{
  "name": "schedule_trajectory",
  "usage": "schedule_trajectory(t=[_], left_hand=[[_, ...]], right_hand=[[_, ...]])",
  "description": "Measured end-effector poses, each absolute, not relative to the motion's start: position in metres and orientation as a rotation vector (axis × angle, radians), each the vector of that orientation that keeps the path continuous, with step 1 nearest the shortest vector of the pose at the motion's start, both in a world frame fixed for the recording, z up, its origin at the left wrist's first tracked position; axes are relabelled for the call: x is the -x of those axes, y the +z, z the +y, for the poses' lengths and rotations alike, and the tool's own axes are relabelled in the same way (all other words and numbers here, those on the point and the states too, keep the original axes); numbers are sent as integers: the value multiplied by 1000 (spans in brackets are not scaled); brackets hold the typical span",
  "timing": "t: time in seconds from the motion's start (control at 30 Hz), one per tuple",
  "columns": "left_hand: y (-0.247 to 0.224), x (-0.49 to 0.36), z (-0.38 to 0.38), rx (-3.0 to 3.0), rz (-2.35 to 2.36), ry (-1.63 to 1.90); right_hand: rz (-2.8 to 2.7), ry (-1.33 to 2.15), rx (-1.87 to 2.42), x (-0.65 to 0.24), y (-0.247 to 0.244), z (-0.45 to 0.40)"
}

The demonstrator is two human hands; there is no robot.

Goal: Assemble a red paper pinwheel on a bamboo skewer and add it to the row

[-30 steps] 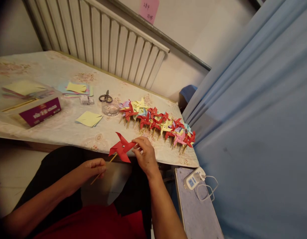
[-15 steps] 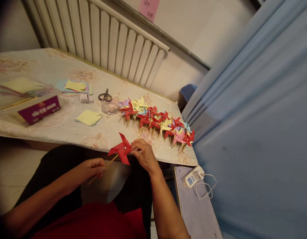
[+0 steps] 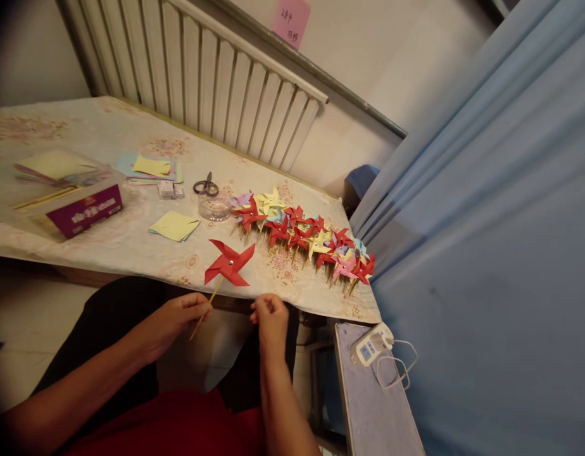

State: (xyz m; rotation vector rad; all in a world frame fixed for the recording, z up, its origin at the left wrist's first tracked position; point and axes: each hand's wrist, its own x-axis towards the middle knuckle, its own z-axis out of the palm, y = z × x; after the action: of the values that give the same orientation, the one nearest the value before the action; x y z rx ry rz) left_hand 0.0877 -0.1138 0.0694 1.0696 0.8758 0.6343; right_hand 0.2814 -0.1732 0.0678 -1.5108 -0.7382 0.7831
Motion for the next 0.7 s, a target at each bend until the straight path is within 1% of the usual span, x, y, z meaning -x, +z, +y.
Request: schedule_trajectory(t=[0.1,0.2,0.37,0.53,0.7], left_hand=[[72,-96,-114,-1049,876,670],[74,-103,-117,-1030,854,674],[73,-107,-125,-991,830,638],[72,-107,-126,-963,806,620],[69,-102,-110,-981,989,738]], right_hand=[[-767,1115,1443,-246,58,-186],[-751,1254,1352,-222,56,-190],[-706,1283,1262,-211,52,-188],[-653,1272,1273,-209,55,-187],[-654,1233,1306,-215,55,-188]])
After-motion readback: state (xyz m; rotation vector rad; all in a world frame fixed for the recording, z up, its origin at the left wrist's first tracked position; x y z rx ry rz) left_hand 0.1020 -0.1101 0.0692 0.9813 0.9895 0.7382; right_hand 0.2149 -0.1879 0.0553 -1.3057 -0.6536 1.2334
